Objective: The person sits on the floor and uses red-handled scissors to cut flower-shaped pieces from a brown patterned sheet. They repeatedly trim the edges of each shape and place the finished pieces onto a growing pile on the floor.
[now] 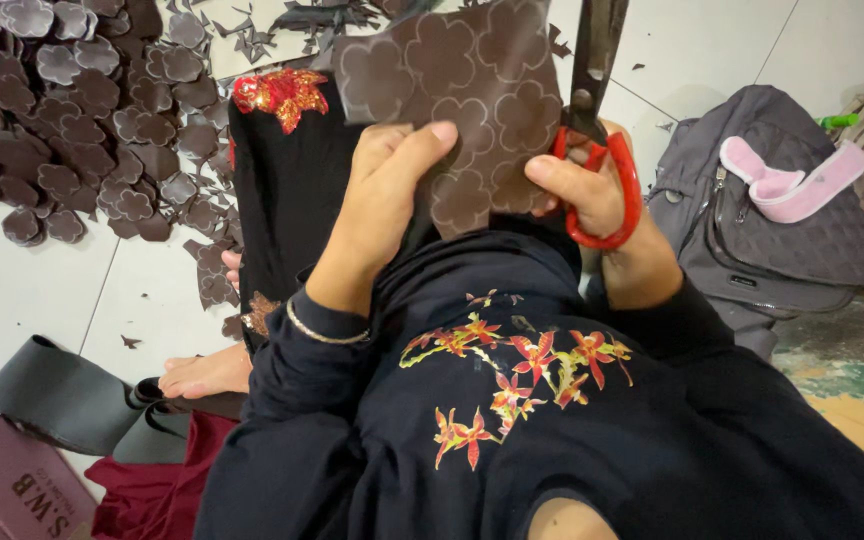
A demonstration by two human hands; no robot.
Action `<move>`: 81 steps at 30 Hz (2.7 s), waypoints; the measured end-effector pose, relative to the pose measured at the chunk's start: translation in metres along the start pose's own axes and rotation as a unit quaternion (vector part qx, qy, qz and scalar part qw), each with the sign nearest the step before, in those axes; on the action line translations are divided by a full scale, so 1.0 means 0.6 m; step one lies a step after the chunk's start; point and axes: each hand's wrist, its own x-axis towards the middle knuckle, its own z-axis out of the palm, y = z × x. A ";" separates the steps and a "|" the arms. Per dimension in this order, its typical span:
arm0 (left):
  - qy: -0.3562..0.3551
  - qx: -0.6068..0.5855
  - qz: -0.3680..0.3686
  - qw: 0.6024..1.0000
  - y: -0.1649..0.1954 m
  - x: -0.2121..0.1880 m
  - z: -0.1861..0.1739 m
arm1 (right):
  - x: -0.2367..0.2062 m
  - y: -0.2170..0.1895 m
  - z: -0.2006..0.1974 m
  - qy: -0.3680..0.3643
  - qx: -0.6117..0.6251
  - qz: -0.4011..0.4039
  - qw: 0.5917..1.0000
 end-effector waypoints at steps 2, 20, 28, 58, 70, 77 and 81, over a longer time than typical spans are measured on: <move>0.008 -0.232 -0.100 0.968 0.014 -0.003 0.007 | 0.002 0.011 0.016 0.009 0.072 -0.010 0.997; 0.096 -0.143 0.034 0.984 0.034 -0.011 0.069 | -0.031 -0.012 -0.015 -0.126 -0.088 -0.098 0.983; 0.074 -0.113 0.062 0.989 0.047 -0.009 0.079 | -0.068 0.011 -0.025 -0.198 -0.099 0.010 0.975; 0.023 -0.091 0.047 0.994 0.069 -0.035 0.093 | -0.078 0.027 -0.040 -0.206 -0.112 0.006 0.972; 0.008 -0.086 0.032 0.996 0.083 -0.040 0.092 | -0.076 0.029 -0.062 -0.204 -0.150 0.011 0.967; 0.004 -0.103 0.024 0.994 0.089 -0.039 0.094 | -0.076 0.030 -0.057 -0.204 -0.137 -0.001 0.969; 0.000 -0.105 0.023 0.994 0.091 -0.038 0.094 | -0.074 0.029 -0.060 -0.207 -0.128 -0.005 0.970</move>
